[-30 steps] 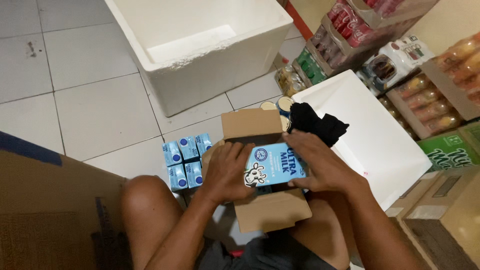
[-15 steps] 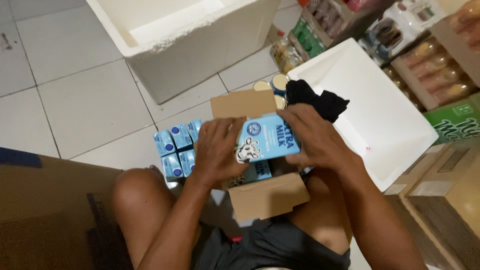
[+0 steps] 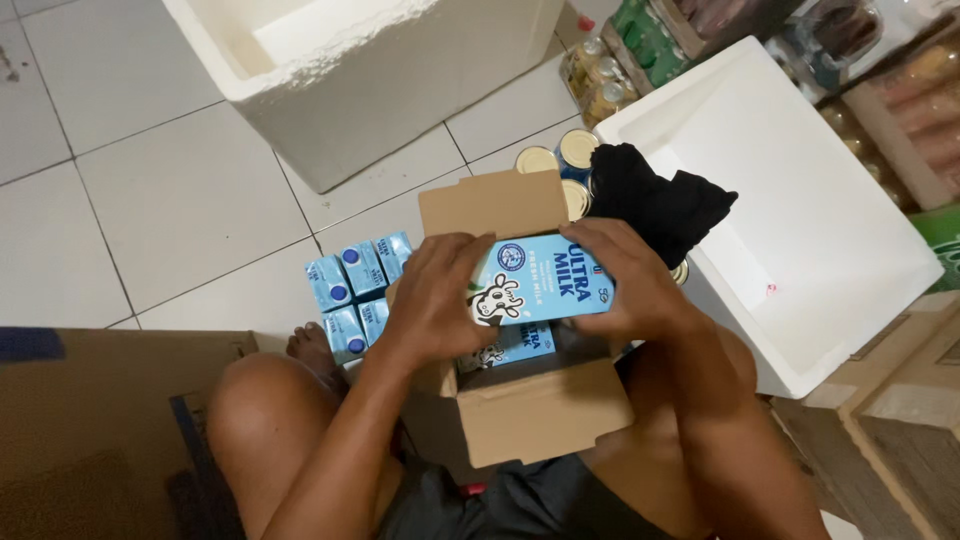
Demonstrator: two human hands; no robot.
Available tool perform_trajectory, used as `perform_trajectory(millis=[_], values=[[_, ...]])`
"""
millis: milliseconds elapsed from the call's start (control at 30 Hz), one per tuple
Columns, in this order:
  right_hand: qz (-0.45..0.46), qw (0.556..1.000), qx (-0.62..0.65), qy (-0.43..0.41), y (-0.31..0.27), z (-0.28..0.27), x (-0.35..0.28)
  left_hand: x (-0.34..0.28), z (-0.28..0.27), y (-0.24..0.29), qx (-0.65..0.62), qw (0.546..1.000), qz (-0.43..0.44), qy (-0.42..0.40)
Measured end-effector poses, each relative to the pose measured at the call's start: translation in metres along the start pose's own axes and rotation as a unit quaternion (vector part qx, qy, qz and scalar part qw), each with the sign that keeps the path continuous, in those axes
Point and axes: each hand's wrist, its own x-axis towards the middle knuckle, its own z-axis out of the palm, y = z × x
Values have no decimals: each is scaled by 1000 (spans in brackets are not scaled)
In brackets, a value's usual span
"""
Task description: The person packs small cartons of milk into a cardboard box, wiping one carton with a black cloth before placing it inside.
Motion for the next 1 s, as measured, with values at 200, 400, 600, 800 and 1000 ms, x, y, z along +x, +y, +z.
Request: perform_trajectory(millis=[200, 400, 600, 800, 1000], values=[[162, 955, 248, -4, 27, -4, -11, 6, -6, 9, -286, 939, -177, -71], [439, 788, 431, 9, 22, -4, -23, 1, 16, -13, -382, 834, -395, -49], [448, 765, 454, -84, 30, -8, -28, 12, -5, 42, -430, 754, -497, 24], [449, 757, 461, -114, 30, -4, -31, -6, 19, 7, -478, 722, -498, 55], [444, 753, 473, -111, 24, -5, -31, -14, 40, -32, -482, 728, -486, 35]])
